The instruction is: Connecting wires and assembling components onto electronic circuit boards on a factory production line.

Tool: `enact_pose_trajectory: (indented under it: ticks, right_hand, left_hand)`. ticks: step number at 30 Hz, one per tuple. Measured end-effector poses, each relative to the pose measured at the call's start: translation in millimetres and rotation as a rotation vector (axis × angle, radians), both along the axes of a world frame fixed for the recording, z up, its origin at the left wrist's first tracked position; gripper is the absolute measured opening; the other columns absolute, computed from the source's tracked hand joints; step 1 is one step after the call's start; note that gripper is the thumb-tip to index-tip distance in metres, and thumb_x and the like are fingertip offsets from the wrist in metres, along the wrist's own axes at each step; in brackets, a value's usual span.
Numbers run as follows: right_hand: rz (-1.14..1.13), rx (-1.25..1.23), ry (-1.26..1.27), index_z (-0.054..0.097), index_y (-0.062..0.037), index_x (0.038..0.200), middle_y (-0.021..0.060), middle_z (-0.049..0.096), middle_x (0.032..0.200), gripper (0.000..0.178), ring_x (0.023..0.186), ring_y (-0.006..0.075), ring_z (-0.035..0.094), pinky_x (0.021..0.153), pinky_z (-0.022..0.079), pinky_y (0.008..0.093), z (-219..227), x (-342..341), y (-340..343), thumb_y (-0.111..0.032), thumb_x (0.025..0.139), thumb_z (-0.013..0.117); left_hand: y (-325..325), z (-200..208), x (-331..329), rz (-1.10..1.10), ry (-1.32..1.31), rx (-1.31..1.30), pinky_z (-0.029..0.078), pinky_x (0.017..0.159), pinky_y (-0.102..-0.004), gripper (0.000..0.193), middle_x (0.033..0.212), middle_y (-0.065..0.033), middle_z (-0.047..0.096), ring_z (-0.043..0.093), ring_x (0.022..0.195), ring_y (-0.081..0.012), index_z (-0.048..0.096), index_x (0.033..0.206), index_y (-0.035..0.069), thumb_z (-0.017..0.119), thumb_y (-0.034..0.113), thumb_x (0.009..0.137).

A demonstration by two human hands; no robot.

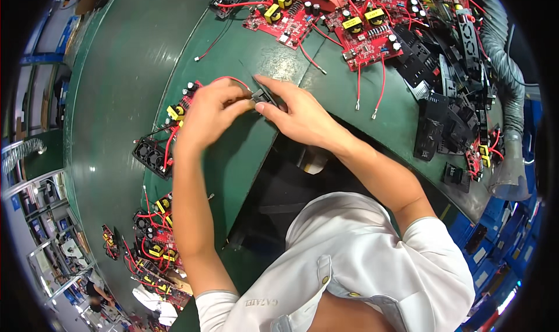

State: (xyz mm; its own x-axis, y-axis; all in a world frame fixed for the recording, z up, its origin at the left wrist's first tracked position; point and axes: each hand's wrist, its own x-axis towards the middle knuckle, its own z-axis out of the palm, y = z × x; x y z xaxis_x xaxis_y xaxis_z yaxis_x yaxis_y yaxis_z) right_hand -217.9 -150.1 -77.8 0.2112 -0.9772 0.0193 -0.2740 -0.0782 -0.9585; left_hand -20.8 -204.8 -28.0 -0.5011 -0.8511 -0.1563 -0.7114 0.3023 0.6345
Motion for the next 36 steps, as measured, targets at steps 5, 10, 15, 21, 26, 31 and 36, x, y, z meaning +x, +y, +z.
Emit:
enact_pose_trajectory:
  ticks: [5, 10, 15, 21, 26, 31, 36]
  right_hand:
    - [-0.088, 0.119, -0.060, 0.050, -0.0043, 0.142, 0.0062, 0.058, 0.095, 0.054, 0.075, 0.0095, 0.055, 0.070, 0.049, 0.0271, -1, 7, 11, -0.024, 0.095, 0.066]
    - [-0.068, 0.222, -0.110, 0.047, -0.0039, 0.144, 0.0037, 0.056, 0.098, 0.053, 0.078, 0.0081, 0.060, 0.069, 0.048, 0.0248, 5, 7, 13, -0.022, 0.097, 0.066]
    - [-0.029, 0.355, -0.344, 0.039, -0.0024, 0.147, 0.0073, 0.058, 0.104, 0.055, 0.091, 0.0135, 0.065, 0.077, 0.055, 0.0273, -1, 9, -8, -0.019, 0.099, 0.061]
    - [0.024, 0.588, -0.679, 0.052, -0.0014, 0.132, 0.0072, 0.060, 0.109, 0.038, 0.092, 0.0173, 0.067, 0.076, 0.055, 0.0278, 5, 23, -27, -0.022, 0.101, 0.058]
    - [0.025, 0.550, -0.740, 0.053, -0.0018, 0.128, 0.0073, 0.061, 0.113, 0.033, 0.093, 0.0182, 0.068, 0.074, 0.056, 0.0289, 1, 30, -27, -0.022, 0.102, 0.057]
    - [0.002, 0.591, -0.778, 0.054, -0.0018, 0.127, 0.0074, 0.063, 0.111, 0.033, 0.092, 0.0167, 0.067, 0.076, 0.057, 0.0289, 5, 33, -26, -0.022, 0.102, 0.057]
    - [0.013, 0.424, -0.629, 0.052, -0.0017, 0.135, 0.0051, 0.063, 0.108, 0.040, 0.089, 0.0132, 0.064, 0.076, 0.056, 0.0265, -2, 34, -23, -0.024, 0.102, 0.057]
  left_hand:
    - [-33, -7, 4, -0.177, -0.276, -0.427, 0.049, 0.087, -0.0393, 0.025, 0.105, -0.0116, 0.064, 0.060, 0.101, -0.0323, 0.068, 0.108, 0.005, 0.066, 0.005, 0.082]
    - [-39, -9, -2, -0.090, -0.294, -0.407, 0.051, 0.078, -0.0403, 0.023, 0.097, -0.0126, 0.064, 0.062, 0.086, -0.0325, 0.068, 0.106, 0.005, 0.062, 0.004, 0.083]
    - [-15, 11, 21, 0.196, 0.215, -0.270, 0.049, 0.066, -0.0302, 0.020, 0.088, -0.0081, 0.062, 0.061, 0.070, -0.0182, 0.074, 0.106, 0.006, 0.069, 0.008, 0.086]
    - [37, -2, 15, 0.200, 0.125, -0.421, 0.047, 0.061, -0.0336, 0.016, 0.079, -0.0084, 0.062, 0.060, 0.065, -0.0216, 0.073, 0.101, 0.005, 0.071, 0.008, 0.086]
    - [47, -12, 15, 0.277, 0.108, -0.450, 0.048, 0.061, -0.0356, 0.018, 0.082, -0.0088, 0.062, 0.062, 0.067, -0.0258, 0.071, 0.104, 0.006, 0.068, 0.005, 0.086]
    - [48, -20, 14, 0.269, 0.132, -0.441, 0.049, 0.061, -0.0366, 0.016, 0.085, -0.0097, 0.065, 0.064, 0.069, -0.0288, 0.070, 0.101, 0.006, 0.068, 0.004, 0.086]
    - [47, -22, 9, 0.243, 0.127, -0.459, 0.049, 0.060, -0.0381, 0.014, 0.083, -0.0107, 0.064, 0.063, 0.067, -0.0308, 0.069, 0.100, 0.004, 0.068, 0.004, 0.085]
